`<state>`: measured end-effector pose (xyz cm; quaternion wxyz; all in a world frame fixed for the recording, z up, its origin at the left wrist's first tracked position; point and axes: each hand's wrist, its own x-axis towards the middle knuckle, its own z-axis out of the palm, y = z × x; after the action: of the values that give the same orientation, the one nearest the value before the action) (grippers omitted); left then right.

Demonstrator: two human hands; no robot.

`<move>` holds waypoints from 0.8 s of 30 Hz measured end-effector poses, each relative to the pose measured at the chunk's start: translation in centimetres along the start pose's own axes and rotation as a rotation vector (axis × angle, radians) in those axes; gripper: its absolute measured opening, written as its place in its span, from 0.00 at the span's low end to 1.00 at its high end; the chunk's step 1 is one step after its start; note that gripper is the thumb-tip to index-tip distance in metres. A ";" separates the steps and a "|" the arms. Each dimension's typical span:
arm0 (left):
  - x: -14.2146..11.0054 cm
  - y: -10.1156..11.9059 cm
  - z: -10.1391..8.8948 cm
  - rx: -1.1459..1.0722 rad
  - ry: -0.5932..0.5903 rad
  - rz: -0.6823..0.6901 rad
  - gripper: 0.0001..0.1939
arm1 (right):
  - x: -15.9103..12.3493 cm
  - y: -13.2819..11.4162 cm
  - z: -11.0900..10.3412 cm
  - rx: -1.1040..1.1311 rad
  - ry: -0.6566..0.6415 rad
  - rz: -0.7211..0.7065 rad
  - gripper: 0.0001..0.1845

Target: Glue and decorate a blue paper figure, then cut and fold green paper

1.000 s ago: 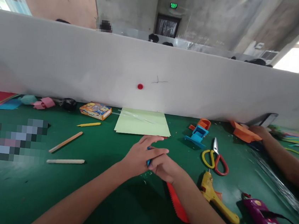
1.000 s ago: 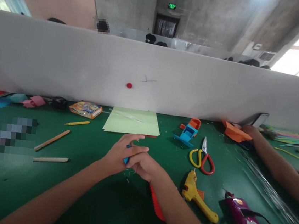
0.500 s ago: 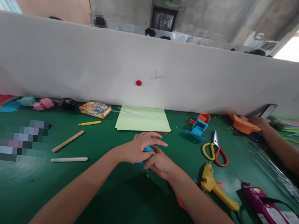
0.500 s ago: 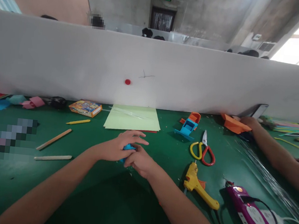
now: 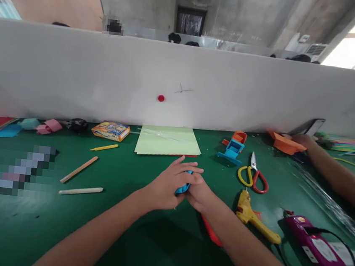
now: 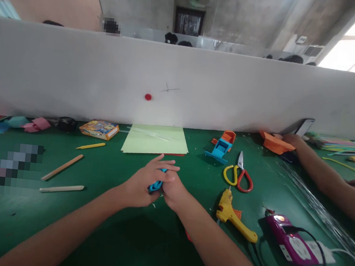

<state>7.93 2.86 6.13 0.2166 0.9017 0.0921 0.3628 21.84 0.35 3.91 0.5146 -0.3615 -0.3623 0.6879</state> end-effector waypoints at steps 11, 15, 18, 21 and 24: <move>-0.1 1.7 -3.0 0.101 0.331 -0.144 0.06 | -3.4 -3.5 4.2 0.206 -0.298 0.158 0.12; 0.1 1.6 -3.1 0.192 0.289 -0.162 0.08 | -2.7 -2.4 4.4 0.269 -0.198 0.159 0.15; 0.4 1.9 -3.3 0.249 0.242 -0.126 0.09 | -2.5 -3.1 3.7 0.285 -0.185 0.154 0.23; 0.4 2.5 -2.9 0.288 0.209 -0.089 0.09 | -2.9 -4.2 3.0 0.228 -0.279 0.213 0.37; 0.2 2.9 -2.4 0.319 0.192 -0.090 0.09 | -3.2 -4.5 2.7 0.153 -0.321 0.174 0.29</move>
<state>6.42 1.12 9.08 0.0772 0.8808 0.2087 0.4180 22.18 -2.19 9.53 0.4149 -0.2367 -0.3538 0.8041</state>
